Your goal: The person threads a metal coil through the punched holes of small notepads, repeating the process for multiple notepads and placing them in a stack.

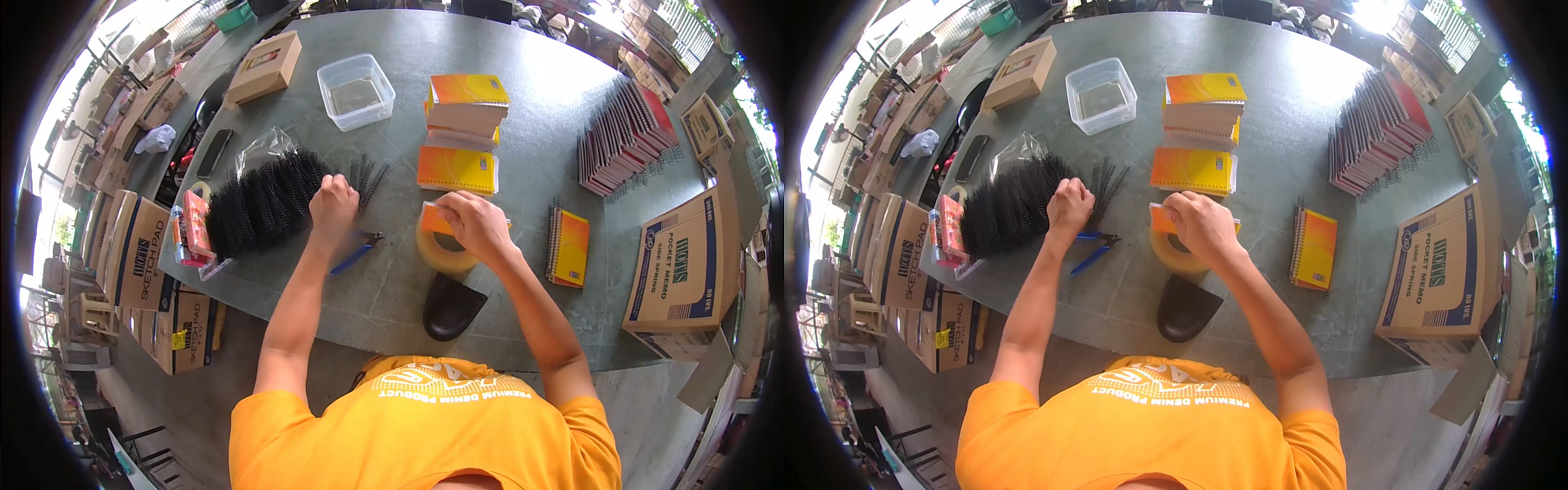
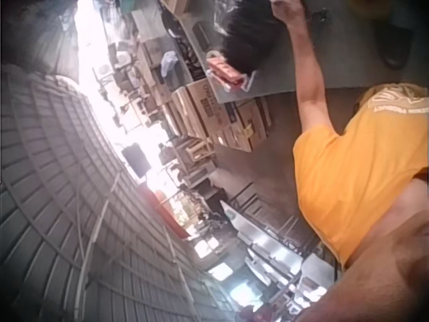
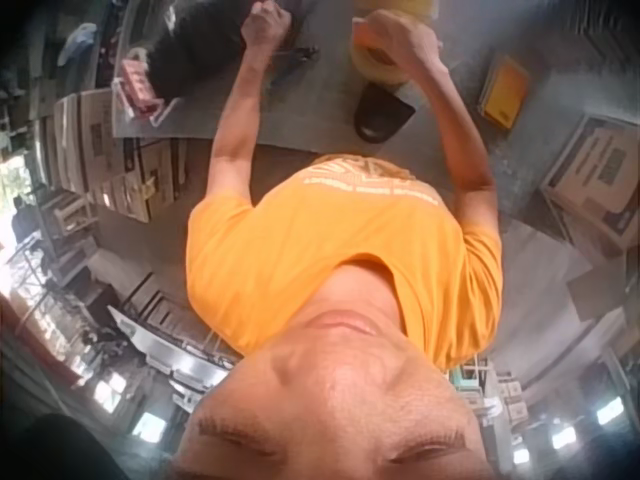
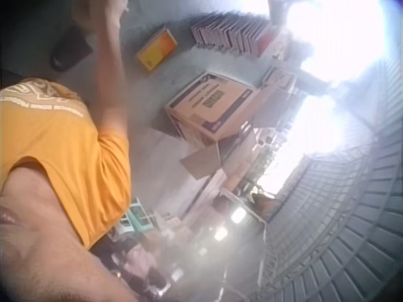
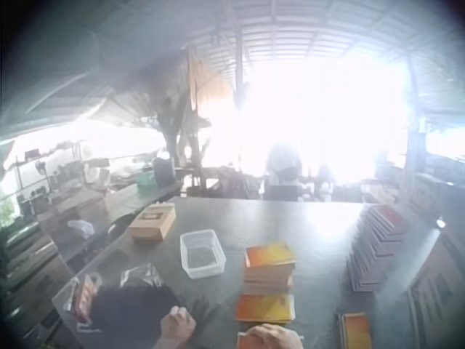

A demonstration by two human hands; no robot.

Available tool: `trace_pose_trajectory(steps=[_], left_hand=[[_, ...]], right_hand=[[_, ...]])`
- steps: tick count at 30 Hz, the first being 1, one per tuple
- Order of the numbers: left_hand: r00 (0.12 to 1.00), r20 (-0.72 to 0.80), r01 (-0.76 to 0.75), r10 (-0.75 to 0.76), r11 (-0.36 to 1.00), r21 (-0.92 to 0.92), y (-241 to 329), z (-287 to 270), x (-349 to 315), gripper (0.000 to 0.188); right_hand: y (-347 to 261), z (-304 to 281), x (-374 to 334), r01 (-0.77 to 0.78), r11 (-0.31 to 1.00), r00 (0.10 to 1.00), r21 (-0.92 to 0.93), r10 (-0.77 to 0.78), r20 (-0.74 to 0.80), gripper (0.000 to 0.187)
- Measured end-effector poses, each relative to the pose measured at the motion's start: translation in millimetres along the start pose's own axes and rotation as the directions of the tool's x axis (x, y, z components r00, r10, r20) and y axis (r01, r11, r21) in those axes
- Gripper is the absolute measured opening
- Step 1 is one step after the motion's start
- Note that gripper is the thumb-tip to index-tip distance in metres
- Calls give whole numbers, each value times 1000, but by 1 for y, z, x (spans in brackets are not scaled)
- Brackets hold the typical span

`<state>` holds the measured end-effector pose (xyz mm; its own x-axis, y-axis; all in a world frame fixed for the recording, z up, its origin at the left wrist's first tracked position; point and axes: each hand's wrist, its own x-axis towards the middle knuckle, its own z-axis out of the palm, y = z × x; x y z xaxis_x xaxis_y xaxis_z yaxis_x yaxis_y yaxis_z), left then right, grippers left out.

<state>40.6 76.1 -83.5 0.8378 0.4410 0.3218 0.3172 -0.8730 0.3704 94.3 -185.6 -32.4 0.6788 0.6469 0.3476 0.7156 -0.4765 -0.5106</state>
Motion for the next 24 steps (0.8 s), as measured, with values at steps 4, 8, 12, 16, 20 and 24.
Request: trace_pose_trajectory(steps=[4,8,12,16,20,24], left_hand=[[976,183,-127,122,992,17,1,9,-6,22],[963,193,-237,187,929,283,-2,24,-27,24],[956,221,-241,192,945,222,-1,15,-15,27],[961,255,-150,106,976,160,0,0,-3,28],[924,383,-78,-4,977,197,1,5,-7,27],[938,345,-60,18,992,112,-12,16,-9,27]], right_hand=[[-4,7,0,5,1000,1000,-11,-6,-15,10],[-10,5,-2,-33,998,999,-55,34,18,13],[-11,4,-3,-16,999,1000,-37,15,-2,15],[-9,6,-3,-14,999,1000,-46,15,25,13],[-7,8,-3,-6,999,1000,-37,6,-15,11],[-9,10,-3,18,999,1000,-41,-18,-18,11]])
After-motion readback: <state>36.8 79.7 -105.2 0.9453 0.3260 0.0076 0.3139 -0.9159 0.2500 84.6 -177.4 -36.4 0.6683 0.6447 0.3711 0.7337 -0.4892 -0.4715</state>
